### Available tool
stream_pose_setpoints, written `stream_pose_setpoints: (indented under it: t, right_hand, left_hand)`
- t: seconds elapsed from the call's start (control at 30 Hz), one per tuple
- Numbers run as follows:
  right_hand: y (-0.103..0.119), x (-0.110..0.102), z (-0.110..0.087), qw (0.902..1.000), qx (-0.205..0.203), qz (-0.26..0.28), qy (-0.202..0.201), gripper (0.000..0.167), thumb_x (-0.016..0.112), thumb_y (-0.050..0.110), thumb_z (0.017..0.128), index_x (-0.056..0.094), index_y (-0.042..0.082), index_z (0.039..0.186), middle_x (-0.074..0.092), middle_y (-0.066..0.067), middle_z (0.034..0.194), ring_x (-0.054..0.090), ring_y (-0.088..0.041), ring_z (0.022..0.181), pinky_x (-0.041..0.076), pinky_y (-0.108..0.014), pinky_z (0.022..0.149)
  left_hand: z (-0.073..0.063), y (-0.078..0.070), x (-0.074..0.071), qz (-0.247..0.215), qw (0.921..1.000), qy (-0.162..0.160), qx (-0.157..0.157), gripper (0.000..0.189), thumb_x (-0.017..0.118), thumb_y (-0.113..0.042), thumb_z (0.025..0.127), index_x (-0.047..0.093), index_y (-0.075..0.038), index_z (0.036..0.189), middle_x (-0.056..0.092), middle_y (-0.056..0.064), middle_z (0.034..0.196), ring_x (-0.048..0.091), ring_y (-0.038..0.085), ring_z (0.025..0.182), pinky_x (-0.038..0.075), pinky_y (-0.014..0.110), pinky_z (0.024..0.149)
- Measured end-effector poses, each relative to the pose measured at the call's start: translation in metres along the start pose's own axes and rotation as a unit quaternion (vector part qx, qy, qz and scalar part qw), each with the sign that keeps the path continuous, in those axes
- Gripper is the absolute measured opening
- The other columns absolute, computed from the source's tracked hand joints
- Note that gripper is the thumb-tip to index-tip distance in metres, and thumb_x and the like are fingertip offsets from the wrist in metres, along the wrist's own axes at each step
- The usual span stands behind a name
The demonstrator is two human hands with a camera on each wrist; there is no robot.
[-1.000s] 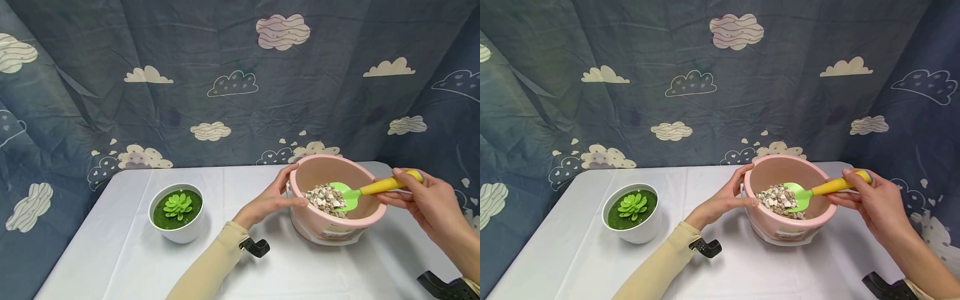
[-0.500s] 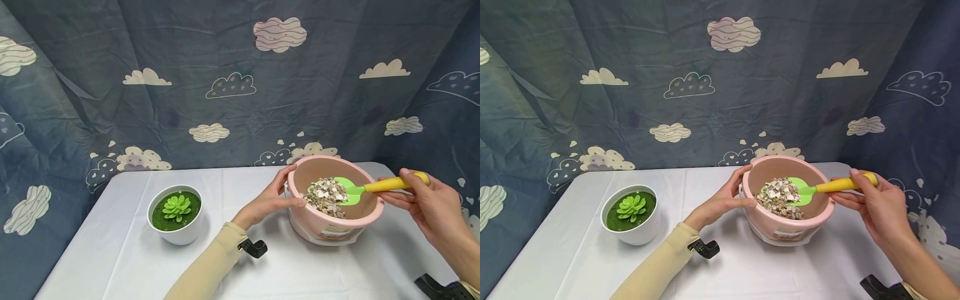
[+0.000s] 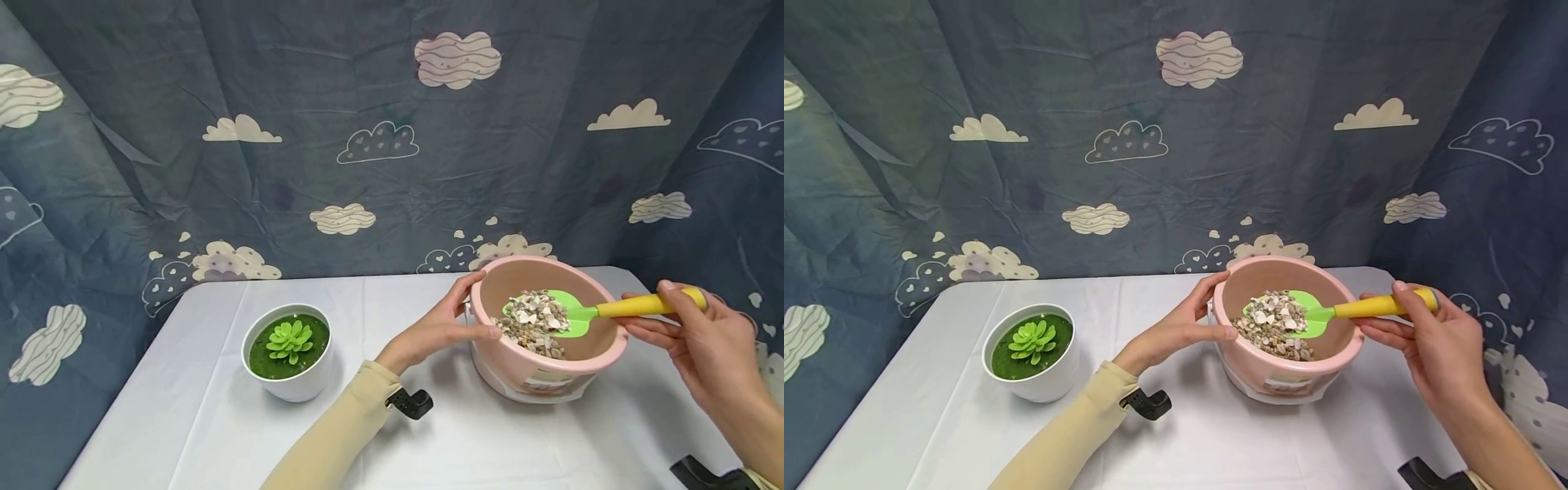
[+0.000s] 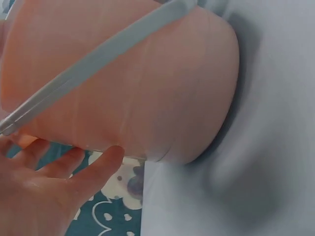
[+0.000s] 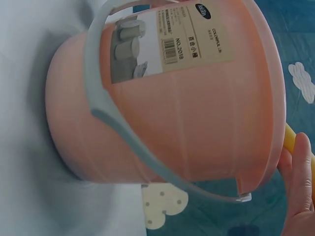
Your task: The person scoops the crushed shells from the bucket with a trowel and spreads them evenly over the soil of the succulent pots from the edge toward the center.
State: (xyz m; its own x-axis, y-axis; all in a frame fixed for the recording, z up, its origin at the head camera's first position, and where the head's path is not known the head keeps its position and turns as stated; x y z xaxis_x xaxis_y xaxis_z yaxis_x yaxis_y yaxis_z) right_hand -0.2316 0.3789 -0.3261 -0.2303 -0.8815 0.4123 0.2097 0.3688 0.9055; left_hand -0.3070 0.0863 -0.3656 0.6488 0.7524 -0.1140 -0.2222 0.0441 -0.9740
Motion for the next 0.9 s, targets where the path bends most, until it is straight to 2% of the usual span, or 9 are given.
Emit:
stream_pose_setpoints:
  t: [0.2, 0.33, 0.43, 0.67, 0.9]
  right_hand:
    - [0.001, 0.008, -0.002, 0.9993, -0.017, 0.033, 0.006, 0.017, 0.063, 0.007, 0.096, 0.059, 0.003, 0.111, 0.073, -0.012, 0.096, 0.071, -0.031, 0.079, 0.055, -0.043, 0.060]
    - [0.001, 0.010, -0.004, 0.9992, -0.015, 0.037, -0.005, 0.017, 0.063, 0.008, 0.095, 0.058, 0.005, 0.112, 0.072, -0.011, 0.095, 0.072, -0.030, 0.077, 0.055, -0.043, 0.059]
    - [0.002, 0.014, -0.004, 0.9991, -0.014, 0.039, -0.006, 0.017, 0.063, 0.008, 0.096, 0.058, 0.006, 0.112, 0.072, -0.010, 0.095, 0.072, -0.030, 0.076, 0.055, -0.042, 0.058]
    - [0.001, 0.027, -0.007, 0.9986, -0.013, 0.048, 0.016, 0.016, 0.061, 0.006, 0.096, 0.059, 0.005, 0.112, 0.072, -0.012, 0.096, 0.071, -0.033, 0.077, 0.055, -0.042, 0.060]
    - [0.001, 0.037, -0.006, 0.9989, -0.020, 0.034, 0.025, 0.020, 0.062, 0.007, 0.096, 0.058, 0.004, 0.115, 0.070, -0.011, 0.099, 0.072, -0.031, 0.079, 0.055, -0.040, 0.061]
  left_hand:
    - [-0.008, -0.004, 0.000, 0.035, 0.9991, 0.020, -0.008, 0.088, 0.076, -0.030, 0.085, 0.023, -0.035, 0.155, 0.022, -0.021, 0.154, 0.029, 0.013, 0.139, 0.031, 0.031, 0.108]
    - [-0.014, -0.004, 0.001, 0.032, 0.9989, 0.034, -0.008, 0.087, 0.075, -0.029, 0.086, 0.021, -0.038, 0.154, 0.022, -0.017, 0.156, 0.033, 0.017, 0.138, 0.043, 0.031, 0.098]
    - [-0.018, -0.004, 0.000, 0.033, 0.9989, 0.031, -0.013, 0.087, 0.075, -0.027, 0.086, 0.021, -0.040, 0.154, 0.023, -0.016, 0.155, 0.034, 0.016, 0.137, 0.048, 0.034, 0.093]
    - [-0.032, -0.006, -0.008, 0.099, 0.9947, 0.006, -0.028, 0.093, 0.076, -0.036, 0.085, 0.014, -0.043, 0.154, 0.022, -0.014, 0.157, 0.030, 0.013, 0.141, 0.039, 0.043, 0.104]
    - [-0.045, -0.024, -0.022, 0.140, 0.9898, -0.020, -0.016, 0.098, 0.079, -0.040, 0.082, 0.013, -0.039, 0.155, 0.020, -0.015, 0.157, 0.026, 0.009, 0.142, 0.035, 0.045, 0.108]
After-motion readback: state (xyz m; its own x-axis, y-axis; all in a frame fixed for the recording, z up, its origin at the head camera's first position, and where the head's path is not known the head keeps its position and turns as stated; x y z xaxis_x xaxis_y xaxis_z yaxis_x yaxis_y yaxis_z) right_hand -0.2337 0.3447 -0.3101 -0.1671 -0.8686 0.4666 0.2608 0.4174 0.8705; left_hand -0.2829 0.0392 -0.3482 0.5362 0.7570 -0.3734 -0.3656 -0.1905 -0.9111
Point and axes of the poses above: each hand's wrist, its own z-axis towards the middle knuckle, its own x-axis out of the palm, y = z × x, the point moved 9 cm from there along z, towards the middle knuckle
